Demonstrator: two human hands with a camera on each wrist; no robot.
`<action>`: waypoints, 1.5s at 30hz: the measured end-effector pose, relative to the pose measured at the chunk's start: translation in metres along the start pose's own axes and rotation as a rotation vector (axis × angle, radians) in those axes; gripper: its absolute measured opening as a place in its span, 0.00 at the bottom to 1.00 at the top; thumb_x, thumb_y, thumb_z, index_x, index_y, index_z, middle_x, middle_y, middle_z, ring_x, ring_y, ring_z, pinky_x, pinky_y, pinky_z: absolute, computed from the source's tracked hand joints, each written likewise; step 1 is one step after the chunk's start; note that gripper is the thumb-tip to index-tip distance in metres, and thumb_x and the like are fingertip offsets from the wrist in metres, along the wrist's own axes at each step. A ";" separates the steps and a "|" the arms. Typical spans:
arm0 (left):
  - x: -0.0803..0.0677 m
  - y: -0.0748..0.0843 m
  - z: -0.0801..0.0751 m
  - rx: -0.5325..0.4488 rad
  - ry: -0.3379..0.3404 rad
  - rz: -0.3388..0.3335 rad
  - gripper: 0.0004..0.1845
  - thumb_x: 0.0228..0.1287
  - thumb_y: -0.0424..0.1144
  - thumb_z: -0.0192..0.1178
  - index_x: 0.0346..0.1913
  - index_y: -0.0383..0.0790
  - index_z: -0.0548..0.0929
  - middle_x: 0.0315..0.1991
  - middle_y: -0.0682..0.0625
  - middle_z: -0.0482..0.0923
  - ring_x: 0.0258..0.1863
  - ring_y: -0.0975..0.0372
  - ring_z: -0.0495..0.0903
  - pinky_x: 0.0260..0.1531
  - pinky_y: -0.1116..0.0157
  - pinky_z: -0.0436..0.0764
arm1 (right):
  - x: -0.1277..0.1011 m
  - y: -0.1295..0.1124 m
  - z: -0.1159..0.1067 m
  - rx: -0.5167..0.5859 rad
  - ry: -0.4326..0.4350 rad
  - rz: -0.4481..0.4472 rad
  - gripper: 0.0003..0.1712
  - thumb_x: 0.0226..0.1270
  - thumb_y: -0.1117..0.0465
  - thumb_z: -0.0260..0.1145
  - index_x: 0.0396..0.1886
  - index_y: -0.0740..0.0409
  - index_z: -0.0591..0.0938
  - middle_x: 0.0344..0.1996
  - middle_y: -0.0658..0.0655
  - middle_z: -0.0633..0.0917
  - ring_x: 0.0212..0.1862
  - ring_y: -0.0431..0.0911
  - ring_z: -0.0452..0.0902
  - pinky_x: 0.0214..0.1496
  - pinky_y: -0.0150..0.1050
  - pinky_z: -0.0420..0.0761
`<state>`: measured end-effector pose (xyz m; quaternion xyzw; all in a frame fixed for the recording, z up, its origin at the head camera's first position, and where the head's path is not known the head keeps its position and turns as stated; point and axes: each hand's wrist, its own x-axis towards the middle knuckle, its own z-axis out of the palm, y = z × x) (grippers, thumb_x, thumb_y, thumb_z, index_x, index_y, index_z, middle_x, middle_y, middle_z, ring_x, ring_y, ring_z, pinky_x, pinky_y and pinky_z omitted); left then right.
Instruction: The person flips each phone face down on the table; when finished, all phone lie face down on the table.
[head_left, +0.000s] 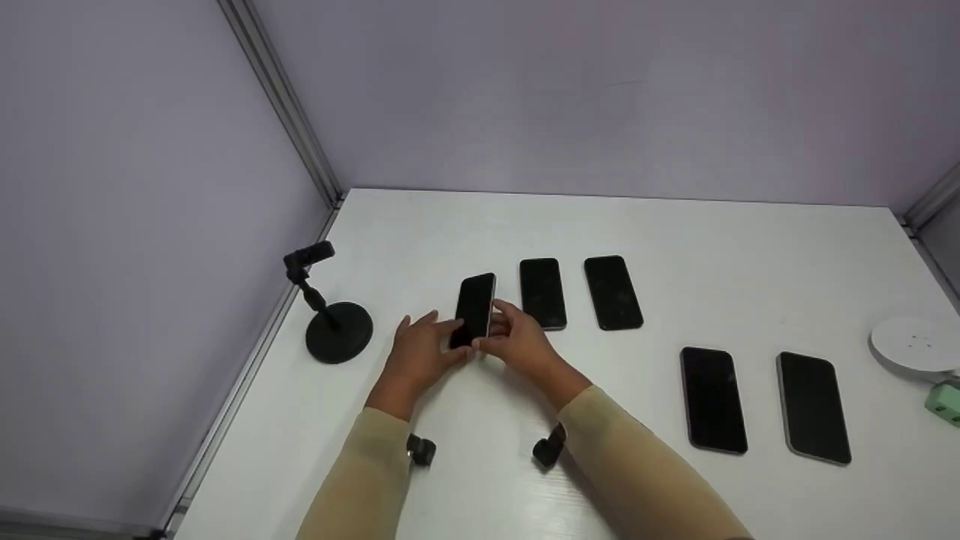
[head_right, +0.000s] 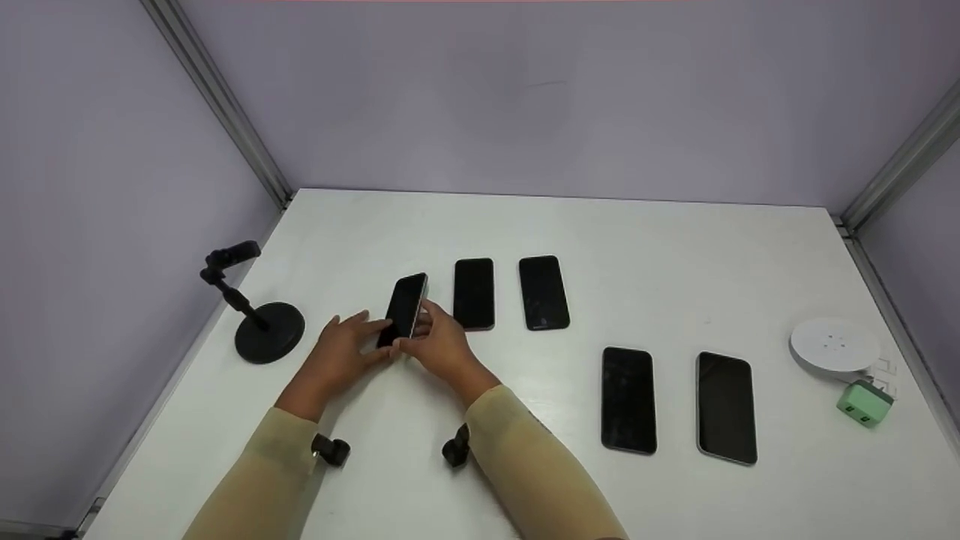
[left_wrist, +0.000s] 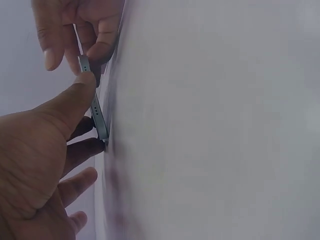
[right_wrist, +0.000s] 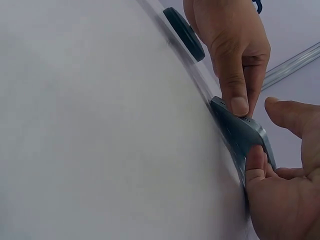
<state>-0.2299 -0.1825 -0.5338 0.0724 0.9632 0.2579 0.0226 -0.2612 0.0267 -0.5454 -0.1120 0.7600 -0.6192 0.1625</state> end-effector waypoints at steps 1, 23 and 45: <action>-0.001 0.001 0.000 0.000 -0.010 0.001 0.33 0.73 0.56 0.72 0.74 0.44 0.83 0.70 0.45 0.84 0.83 0.47 0.68 0.87 0.40 0.49 | -0.001 0.000 0.000 0.005 -0.005 0.003 0.53 0.72 0.66 0.77 0.88 0.65 0.58 0.73 0.66 0.81 0.69 0.57 0.83 0.66 0.45 0.86; -0.021 -0.001 -0.009 -0.153 -0.109 0.055 0.29 0.70 0.45 0.77 0.72 0.50 0.86 0.70 0.46 0.85 0.78 0.45 0.74 0.85 0.41 0.58 | -0.032 -0.004 0.010 -0.043 -0.124 -0.087 0.35 0.79 0.58 0.73 0.80 0.63 0.74 0.66 0.66 0.87 0.64 0.55 0.88 0.59 0.43 0.90; 0.015 -0.006 -0.035 -0.310 -0.110 -0.127 0.38 0.81 0.58 0.62 0.85 0.49 0.68 0.62 0.37 0.88 0.66 0.45 0.85 0.68 0.43 0.82 | -0.065 -0.013 0.036 -0.474 -0.017 -0.216 0.28 0.83 0.54 0.65 0.75 0.61 0.80 0.52 0.57 0.94 0.39 0.38 0.88 0.38 0.34 0.85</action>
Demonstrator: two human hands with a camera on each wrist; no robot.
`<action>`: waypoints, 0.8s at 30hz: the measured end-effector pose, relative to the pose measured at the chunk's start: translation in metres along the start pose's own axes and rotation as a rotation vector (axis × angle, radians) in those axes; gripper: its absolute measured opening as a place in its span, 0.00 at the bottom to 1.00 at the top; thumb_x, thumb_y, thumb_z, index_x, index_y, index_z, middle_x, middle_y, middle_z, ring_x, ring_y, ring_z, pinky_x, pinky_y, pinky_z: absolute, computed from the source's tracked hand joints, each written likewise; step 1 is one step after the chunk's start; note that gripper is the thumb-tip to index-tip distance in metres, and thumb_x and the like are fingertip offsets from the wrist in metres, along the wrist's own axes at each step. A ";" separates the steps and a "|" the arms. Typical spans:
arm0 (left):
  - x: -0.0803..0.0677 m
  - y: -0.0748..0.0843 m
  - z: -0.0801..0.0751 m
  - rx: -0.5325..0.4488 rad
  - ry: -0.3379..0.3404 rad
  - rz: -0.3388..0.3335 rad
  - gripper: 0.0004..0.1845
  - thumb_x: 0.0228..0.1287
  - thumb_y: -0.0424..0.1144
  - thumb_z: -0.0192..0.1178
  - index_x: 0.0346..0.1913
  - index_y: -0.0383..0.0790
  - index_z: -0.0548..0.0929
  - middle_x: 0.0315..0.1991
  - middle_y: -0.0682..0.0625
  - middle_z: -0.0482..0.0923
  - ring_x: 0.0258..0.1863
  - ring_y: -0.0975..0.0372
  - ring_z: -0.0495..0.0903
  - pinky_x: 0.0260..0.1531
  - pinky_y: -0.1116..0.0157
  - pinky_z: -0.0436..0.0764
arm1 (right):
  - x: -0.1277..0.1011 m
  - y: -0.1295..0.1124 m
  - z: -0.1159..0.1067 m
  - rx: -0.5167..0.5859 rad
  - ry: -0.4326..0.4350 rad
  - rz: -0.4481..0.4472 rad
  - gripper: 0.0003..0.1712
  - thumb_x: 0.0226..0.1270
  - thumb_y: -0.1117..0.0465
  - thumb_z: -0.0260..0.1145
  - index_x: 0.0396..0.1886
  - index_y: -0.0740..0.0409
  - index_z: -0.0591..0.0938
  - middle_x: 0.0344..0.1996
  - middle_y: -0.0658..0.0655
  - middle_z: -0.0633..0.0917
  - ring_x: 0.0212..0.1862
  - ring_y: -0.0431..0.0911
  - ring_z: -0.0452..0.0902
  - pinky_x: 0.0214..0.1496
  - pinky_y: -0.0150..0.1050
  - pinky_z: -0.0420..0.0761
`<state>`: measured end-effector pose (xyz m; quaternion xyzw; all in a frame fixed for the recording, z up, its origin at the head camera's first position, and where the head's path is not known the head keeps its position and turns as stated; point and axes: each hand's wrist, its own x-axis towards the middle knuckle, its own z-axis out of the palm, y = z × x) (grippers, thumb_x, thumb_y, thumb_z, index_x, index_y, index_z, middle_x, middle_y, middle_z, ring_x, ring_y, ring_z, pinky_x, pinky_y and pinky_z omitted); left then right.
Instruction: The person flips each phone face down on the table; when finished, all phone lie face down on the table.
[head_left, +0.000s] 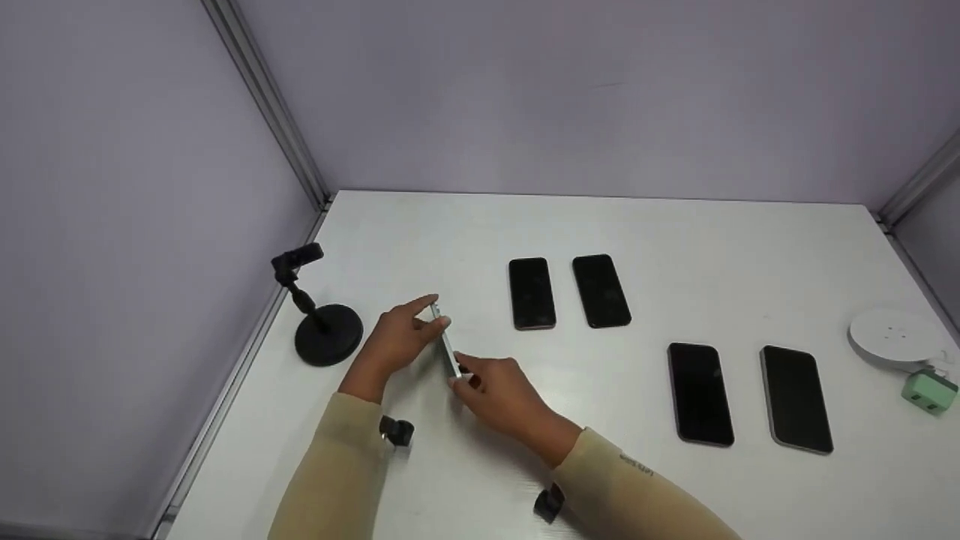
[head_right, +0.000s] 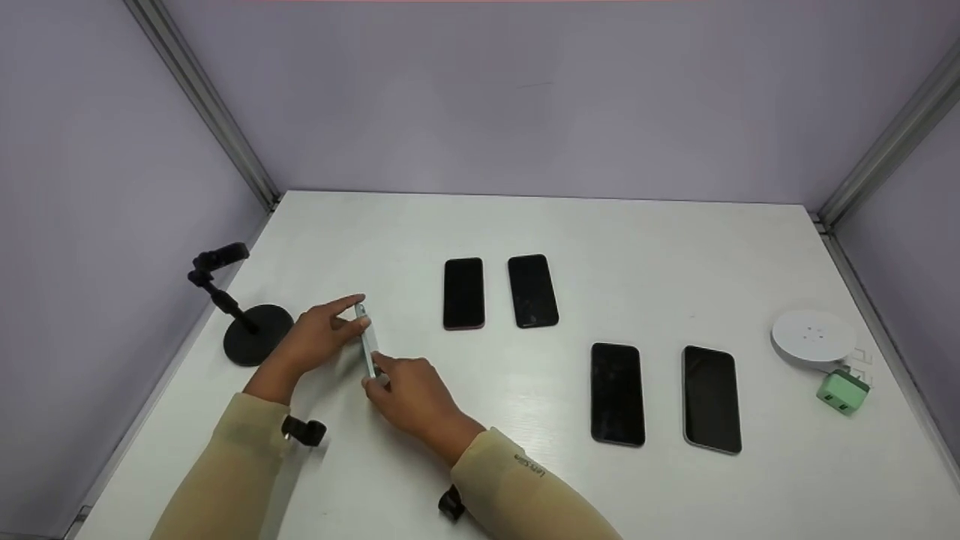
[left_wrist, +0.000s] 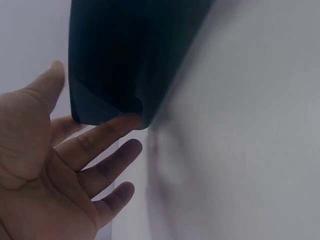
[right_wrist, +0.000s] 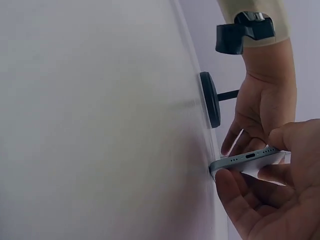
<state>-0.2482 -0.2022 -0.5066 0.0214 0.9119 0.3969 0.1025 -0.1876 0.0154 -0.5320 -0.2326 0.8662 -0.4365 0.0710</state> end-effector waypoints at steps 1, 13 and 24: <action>0.000 0.002 -0.001 0.013 0.000 -0.005 0.37 0.81 0.58 0.63 0.84 0.48 0.69 0.61 0.37 0.89 0.63 0.46 0.87 0.65 0.44 0.83 | -0.001 -0.001 0.001 -0.015 0.002 -0.003 0.28 0.83 0.54 0.66 0.75 0.61 0.81 0.51 0.58 0.94 0.39 0.39 0.88 0.38 0.34 0.85; -0.006 0.001 -0.021 -0.010 -0.157 0.009 0.39 0.77 0.50 0.69 0.85 0.43 0.68 0.64 0.38 0.87 0.68 0.47 0.85 0.66 0.43 0.83 | -0.001 -0.005 0.013 -0.084 -0.038 0.029 0.33 0.81 0.40 0.66 0.70 0.60 0.85 0.43 0.57 0.93 0.43 0.45 0.87 0.46 0.43 0.86; -0.012 -0.013 -0.032 -0.058 -0.304 0.009 0.53 0.64 0.44 0.81 0.87 0.46 0.63 0.74 0.43 0.80 0.79 0.48 0.74 0.80 0.41 0.69 | -0.003 -0.009 0.014 -0.247 0.005 0.133 0.45 0.64 0.26 0.74 0.56 0.64 0.91 0.38 0.56 0.90 0.40 0.45 0.78 0.43 0.43 0.82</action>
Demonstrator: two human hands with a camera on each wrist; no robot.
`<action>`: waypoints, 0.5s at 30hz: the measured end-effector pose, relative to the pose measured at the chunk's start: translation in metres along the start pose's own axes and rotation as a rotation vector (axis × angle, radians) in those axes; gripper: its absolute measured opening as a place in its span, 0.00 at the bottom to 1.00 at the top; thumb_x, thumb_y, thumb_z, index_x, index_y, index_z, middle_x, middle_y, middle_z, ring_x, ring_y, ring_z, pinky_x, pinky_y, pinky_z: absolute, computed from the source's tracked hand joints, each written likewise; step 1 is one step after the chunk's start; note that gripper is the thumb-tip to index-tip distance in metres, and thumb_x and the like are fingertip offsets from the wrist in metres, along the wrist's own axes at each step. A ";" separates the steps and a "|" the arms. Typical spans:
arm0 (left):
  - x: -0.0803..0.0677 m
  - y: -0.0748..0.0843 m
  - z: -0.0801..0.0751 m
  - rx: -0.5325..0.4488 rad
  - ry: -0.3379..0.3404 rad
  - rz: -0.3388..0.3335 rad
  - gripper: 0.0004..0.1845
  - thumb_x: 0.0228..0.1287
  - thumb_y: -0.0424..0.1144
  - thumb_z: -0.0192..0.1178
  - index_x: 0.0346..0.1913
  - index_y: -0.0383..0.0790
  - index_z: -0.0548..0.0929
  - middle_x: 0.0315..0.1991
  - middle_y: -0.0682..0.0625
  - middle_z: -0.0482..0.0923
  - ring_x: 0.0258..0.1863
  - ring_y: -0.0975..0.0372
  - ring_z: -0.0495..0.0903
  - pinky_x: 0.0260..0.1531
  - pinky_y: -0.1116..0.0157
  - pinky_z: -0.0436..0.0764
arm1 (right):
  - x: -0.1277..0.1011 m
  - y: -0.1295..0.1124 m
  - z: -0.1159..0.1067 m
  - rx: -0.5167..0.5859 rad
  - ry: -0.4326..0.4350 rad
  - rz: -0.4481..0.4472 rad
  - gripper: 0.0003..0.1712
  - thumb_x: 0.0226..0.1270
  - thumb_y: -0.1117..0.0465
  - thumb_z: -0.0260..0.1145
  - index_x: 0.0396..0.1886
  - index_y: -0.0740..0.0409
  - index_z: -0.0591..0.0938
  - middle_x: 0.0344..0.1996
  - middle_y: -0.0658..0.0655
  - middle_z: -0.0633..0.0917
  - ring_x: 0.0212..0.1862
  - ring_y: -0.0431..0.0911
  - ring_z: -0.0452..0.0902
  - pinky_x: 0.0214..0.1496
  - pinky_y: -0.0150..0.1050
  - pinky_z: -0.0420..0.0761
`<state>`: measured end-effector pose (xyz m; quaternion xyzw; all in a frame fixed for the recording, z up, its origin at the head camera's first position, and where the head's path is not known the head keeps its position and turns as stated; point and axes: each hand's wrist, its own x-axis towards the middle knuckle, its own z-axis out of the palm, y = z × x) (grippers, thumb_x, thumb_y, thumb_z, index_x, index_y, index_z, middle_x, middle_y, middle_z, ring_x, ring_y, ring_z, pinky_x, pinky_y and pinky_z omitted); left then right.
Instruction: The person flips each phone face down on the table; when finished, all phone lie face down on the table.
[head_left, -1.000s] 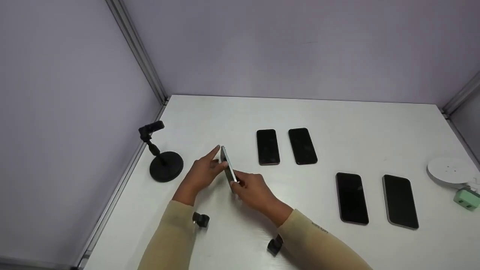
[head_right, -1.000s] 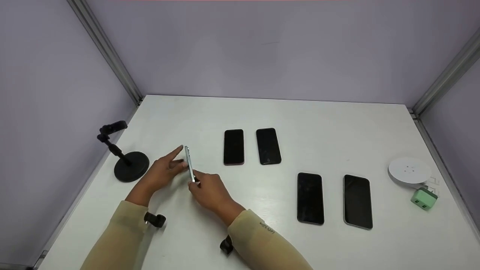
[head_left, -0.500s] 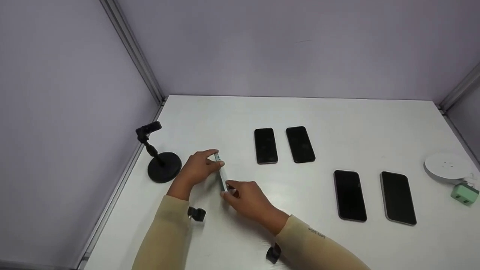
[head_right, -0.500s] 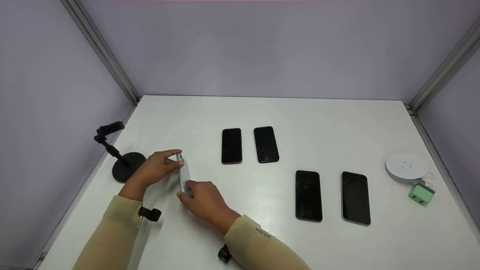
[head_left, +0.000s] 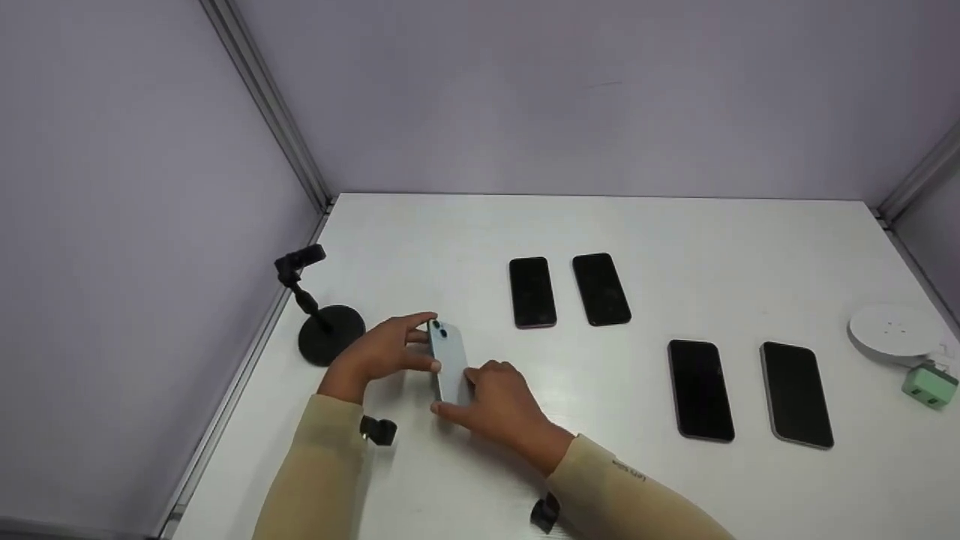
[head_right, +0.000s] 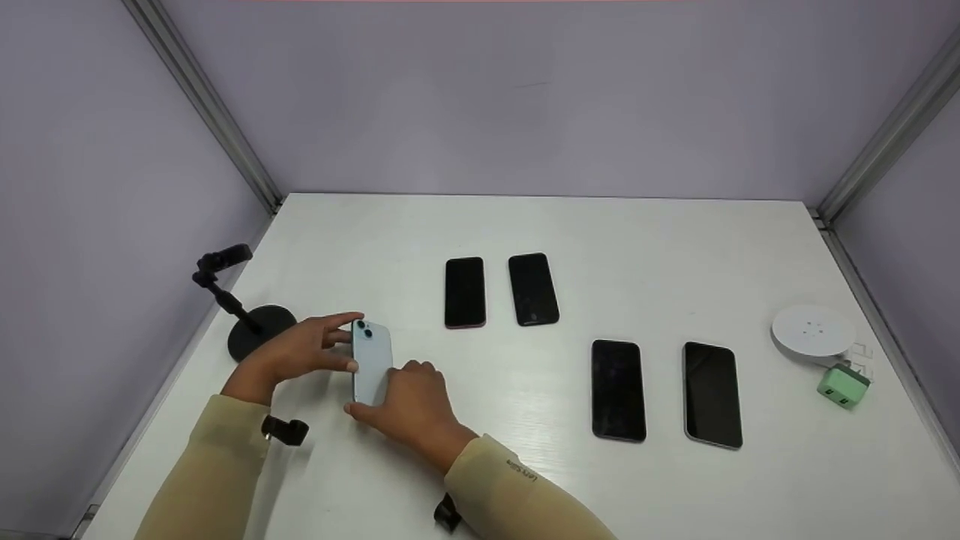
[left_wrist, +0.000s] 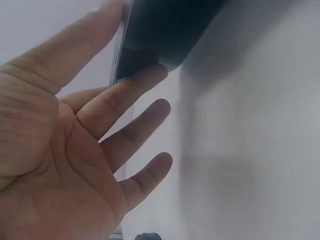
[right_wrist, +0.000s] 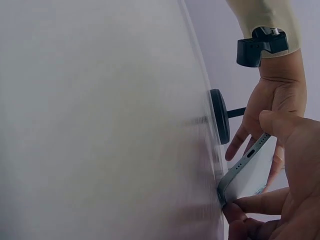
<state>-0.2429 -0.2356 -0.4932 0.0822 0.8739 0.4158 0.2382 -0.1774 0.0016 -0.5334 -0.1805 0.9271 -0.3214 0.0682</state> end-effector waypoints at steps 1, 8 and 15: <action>0.000 -0.001 0.000 0.000 0.000 -0.004 0.54 0.63 0.44 0.82 0.87 0.47 0.63 0.74 0.43 0.80 0.80 0.48 0.72 0.81 0.41 0.68 | 0.000 0.000 -0.001 0.006 0.000 0.014 0.45 0.62 0.26 0.75 0.53 0.64 0.91 0.36 0.55 0.89 0.39 0.45 0.78 0.42 0.43 0.81; 0.000 -0.006 -0.001 0.018 0.003 0.018 0.56 0.59 0.40 0.84 0.87 0.47 0.63 0.75 0.44 0.80 0.83 0.47 0.68 0.84 0.41 0.61 | 0.003 0.000 0.000 0.028 -0.016 0.060 0.47 0.56 0.25 0.79 0.52 0.64 0.90 0.36 0.54 0.88 0.39 0.45 0.78 0.42 0.45 0.81; 0.000 -0.009 -0.002 0.142 0.016 -0.004 0.56 0.57 0.41 0.85 0.87 0.48 0.65 0.74 0.46 0.80 0.85 0.47 0.64 0.85 0.40 0.58 | 0.002 0.001 0.006 -0.020 0.007 0.061 0.48 0.53 0.29 0.84 0.56 0.66 0.89 0.39 0.55 0.89 0.42 0.46 0.78 0.49 0.46 0.81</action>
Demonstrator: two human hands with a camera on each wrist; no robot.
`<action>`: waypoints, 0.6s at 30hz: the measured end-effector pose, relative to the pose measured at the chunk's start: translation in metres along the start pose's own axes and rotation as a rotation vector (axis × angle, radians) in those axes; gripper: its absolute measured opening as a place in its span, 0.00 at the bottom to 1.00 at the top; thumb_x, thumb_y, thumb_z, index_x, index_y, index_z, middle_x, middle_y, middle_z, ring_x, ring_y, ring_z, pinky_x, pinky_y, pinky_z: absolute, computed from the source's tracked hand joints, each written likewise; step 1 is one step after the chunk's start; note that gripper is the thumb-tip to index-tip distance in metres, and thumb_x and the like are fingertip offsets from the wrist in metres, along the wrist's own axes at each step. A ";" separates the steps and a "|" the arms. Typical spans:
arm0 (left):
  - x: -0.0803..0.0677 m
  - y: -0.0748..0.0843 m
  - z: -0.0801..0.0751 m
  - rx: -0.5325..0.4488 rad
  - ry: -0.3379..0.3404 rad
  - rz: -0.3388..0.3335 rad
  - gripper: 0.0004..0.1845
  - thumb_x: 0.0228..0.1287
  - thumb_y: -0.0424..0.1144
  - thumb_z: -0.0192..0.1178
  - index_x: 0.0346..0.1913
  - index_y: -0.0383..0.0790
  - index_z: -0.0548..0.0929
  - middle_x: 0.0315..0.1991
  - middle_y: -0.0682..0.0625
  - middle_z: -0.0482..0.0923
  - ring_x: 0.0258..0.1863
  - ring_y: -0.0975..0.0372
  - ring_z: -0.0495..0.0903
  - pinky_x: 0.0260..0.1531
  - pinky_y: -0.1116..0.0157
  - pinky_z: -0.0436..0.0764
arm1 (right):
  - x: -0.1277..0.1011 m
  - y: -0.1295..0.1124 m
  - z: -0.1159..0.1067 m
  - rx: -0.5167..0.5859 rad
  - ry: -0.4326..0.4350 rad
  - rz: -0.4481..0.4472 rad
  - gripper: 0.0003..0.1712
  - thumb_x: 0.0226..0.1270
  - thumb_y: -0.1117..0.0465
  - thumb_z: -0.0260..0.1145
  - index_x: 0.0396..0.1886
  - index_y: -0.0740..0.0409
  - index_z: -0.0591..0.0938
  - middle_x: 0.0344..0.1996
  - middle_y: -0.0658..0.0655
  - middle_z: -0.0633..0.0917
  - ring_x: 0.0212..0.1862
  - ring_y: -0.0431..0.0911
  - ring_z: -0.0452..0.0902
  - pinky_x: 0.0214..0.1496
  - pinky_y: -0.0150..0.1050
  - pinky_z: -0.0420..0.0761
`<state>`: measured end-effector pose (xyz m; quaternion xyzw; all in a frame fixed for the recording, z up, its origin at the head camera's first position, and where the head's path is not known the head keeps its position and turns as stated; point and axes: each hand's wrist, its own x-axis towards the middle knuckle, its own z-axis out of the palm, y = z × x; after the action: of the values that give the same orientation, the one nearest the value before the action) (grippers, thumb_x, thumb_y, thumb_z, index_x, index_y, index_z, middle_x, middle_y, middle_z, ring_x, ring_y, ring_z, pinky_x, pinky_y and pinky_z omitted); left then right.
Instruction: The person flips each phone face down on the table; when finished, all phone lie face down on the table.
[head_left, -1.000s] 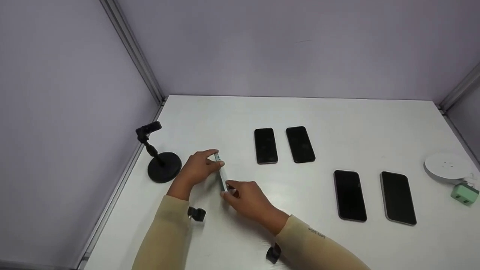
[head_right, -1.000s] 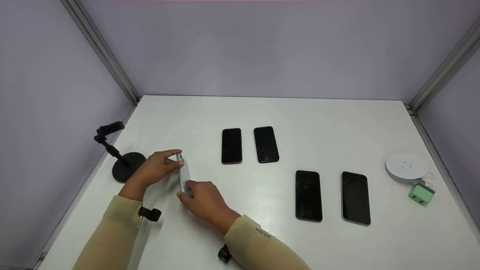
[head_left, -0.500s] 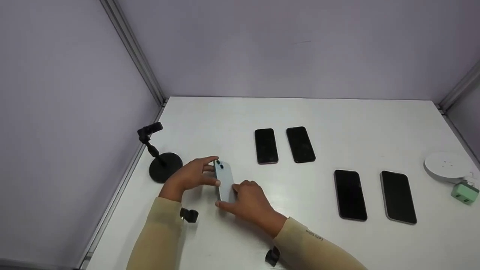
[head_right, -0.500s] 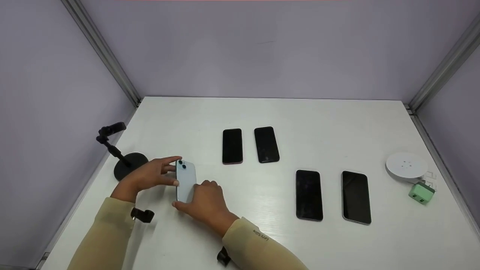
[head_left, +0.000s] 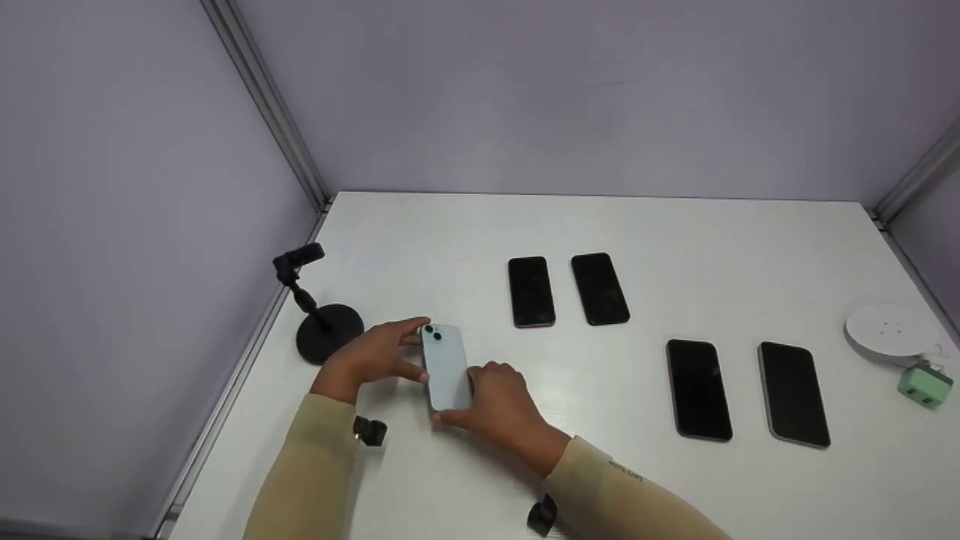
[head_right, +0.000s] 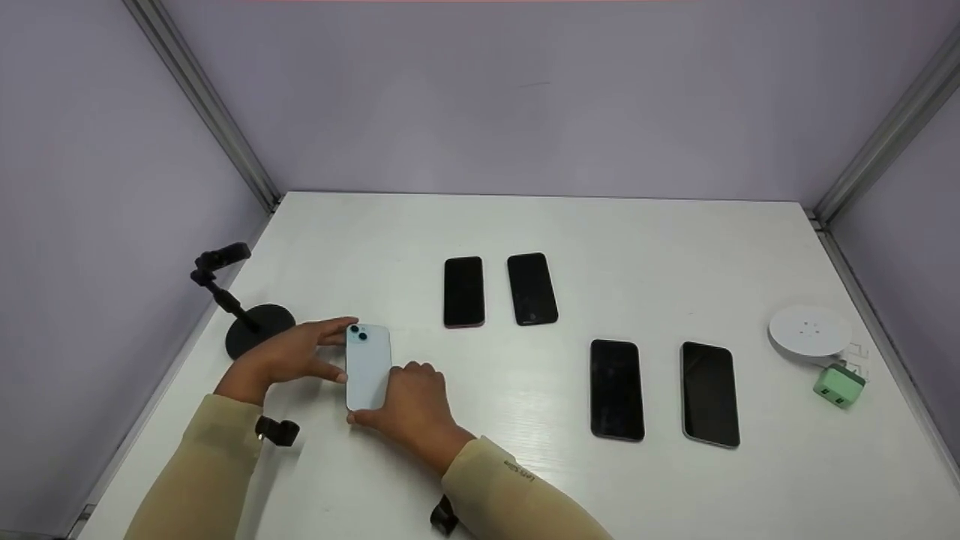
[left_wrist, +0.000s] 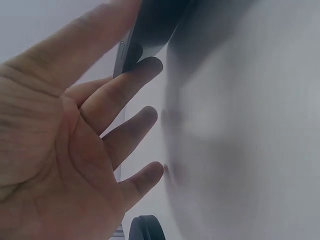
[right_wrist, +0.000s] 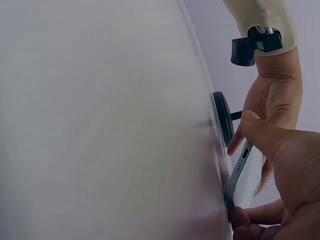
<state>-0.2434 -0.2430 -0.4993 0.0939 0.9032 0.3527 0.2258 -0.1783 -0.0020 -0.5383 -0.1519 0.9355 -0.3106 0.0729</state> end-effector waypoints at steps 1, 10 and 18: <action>0.000 0.000 0.000 0.027 0.001 -0.007 0.56 0.57 0.42 0.85 0.87 0.48 0.65 0.74 0.46 0.80 0.85 0.47 0.64 0.85 0.40 0.58 | 0.000 0.000 0.001 -0.012 0.009 0.000 0.48 0.53 0.30 0.85 0.56 0.66 0.89 0.39 0.55 0.89 0.42 0.46 0.79 0.49 0.46 0.81; 0.000 -0.001 0.005 0.115 0.047 -0.029 0.55 0.55 0.45 0.87 0.85 0.50 0.69 0.74 0.49 0.80 0.84 0.46 0.64 0.83 0.41 0.62 | -0.004 0.000 0.010 -0.085 0.067 0.004 0.50 0.51 0.30 0.85 0.56 0.69 0.88 0.39 0.57 0.89 0.41 0.48 0.78 0.49 0.45 0.79; 0.002 -0.009 0.009 0.085 0.063 0.004 0.55 0.54 0.45 0.87 0.85 0.51 0.69 0.75 0.50 0.79 0.85 0.45 0.63 0.83 0.41 0.62 | -0.005 0.008 0.008 -0.047 0.084 -0.022 0.39 0.51 0.38 0.89 0.50 0.64 0.90 0.35 0.54 0.87 0.39 0.46 0.76 0.49 0.45 0.78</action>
<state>-0.2408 -0.2440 -0.5120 0.0941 0.9239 0.3170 0.1924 -0.1733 0.0011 -0.5489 -0.1508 0.9430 -0.2954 0.0266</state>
